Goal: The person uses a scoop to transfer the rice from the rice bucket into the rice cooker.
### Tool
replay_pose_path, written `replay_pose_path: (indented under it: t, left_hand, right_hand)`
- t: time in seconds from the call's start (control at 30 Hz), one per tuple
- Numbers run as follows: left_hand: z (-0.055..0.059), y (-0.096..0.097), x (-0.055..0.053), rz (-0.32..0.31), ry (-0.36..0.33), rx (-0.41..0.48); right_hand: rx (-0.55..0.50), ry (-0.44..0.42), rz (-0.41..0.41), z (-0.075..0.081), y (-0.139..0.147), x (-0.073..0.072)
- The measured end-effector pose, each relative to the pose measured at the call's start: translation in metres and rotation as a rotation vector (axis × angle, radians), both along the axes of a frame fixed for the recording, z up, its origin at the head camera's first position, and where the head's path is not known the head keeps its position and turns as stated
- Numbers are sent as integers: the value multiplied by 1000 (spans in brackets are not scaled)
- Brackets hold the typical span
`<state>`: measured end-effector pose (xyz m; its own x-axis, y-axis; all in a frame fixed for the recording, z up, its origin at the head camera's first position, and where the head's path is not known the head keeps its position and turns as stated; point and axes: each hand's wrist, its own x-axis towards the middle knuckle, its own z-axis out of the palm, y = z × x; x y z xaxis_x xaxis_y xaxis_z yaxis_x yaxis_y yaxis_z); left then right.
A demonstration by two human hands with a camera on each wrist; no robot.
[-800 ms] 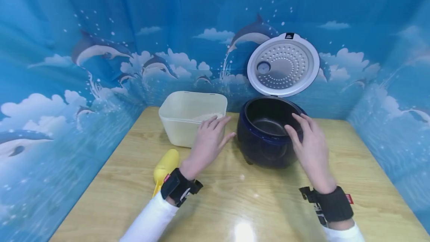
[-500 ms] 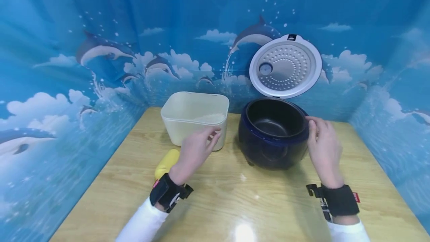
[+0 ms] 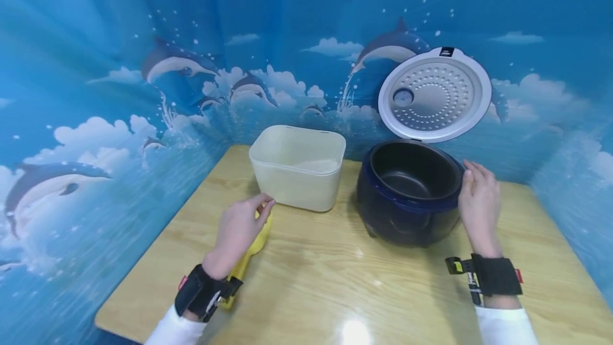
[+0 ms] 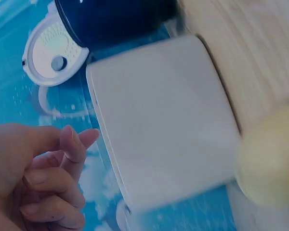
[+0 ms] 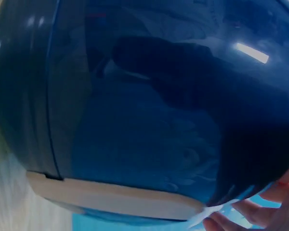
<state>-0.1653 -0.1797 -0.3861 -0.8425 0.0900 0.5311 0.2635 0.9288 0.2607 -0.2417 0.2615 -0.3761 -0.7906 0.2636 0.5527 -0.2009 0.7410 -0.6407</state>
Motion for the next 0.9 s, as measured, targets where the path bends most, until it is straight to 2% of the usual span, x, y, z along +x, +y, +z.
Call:
replay_pose_path:
  t: [0.2,0.37,0.47,0.7,0.8,0.9]
  left_hand:
    - [-8,-23,20,116,-123,12]
    - [-20,-39,42,187,-210,16]
    - [-30,-42,55,223,-271,20]
    - [-58,-39,80,261,-352,-23]
    - [-66,-38,85,273,-412,-42]
    - [-71,-37,87,264,-435,-51]
  right_hand:
    - [-52,-122,52,-4,9,-5]
    - [-83,-158,77,-4,10,-9]
    - [-99,-184,92,-3,13,-11]
    - [-131,-229,124,-4,17,-11]
    - [-138,-235,127,-5,17,-11]
    - [-144,-233,125,-6,17,-12]
